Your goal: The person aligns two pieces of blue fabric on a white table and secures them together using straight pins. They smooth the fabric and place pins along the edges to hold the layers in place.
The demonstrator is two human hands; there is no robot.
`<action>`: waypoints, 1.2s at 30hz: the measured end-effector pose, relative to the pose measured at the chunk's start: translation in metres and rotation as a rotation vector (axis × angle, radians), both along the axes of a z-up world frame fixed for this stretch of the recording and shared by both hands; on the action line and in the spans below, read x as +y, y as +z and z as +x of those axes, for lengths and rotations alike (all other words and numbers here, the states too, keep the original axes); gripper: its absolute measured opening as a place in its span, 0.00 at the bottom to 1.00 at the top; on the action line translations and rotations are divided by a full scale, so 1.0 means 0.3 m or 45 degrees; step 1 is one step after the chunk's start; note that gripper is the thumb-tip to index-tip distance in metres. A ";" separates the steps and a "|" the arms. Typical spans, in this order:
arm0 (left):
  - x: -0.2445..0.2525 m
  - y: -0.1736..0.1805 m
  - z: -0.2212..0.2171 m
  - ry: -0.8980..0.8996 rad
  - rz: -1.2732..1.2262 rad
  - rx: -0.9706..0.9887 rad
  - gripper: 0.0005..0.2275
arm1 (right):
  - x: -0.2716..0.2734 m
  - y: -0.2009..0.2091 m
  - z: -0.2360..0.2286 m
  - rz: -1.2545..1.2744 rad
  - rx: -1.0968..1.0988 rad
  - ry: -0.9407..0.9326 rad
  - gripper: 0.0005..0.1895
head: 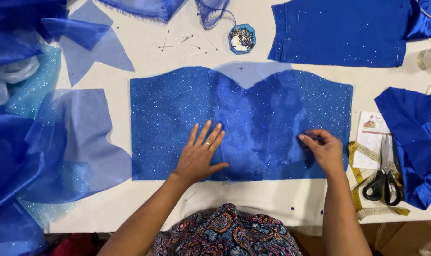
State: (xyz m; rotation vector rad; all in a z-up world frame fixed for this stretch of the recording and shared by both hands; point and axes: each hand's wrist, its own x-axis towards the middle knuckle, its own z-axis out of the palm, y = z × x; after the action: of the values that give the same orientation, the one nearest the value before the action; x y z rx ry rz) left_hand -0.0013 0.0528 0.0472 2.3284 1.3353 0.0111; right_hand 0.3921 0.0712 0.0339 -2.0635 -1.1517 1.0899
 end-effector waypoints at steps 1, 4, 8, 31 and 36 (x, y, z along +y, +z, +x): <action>0.000 0.002 0.004 0.009 -0.006 0.017 0.41 | -0.009 -0.015 0.004 -0.010 -0.052 -0.019 0.14; -0.005 0.004 0.017 0.014 -0.024 0.061 0.42 | -0.037 -0.014 -0.015 -0.016 -0.100 -0.056 0.10; 0.001 0.020 0.025 0.019 -0.054 0.080 0.40 | -0.070 0.012 -0.049 0.030 -0.042 -0.110 0.11; 0.722 -0.119 -0.021 0.924 -0.122 -0.302 0.04 | -0.049 -0.016 -0.041 0.037 -0.061 -0.222 0.11; 0.706 -0.135 -0.016 0.940 -0.061 -0.347 0.03 | -0.056 0.003 -0.062 0.070 -0.074 -0.235 0.10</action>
State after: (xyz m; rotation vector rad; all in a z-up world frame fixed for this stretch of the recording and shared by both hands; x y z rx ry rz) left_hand -0.0061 0.2646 0.0068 1.5986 1.9221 0.4964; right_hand 0.3734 0.0544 0.0350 -2.1232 -0.9848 0.9062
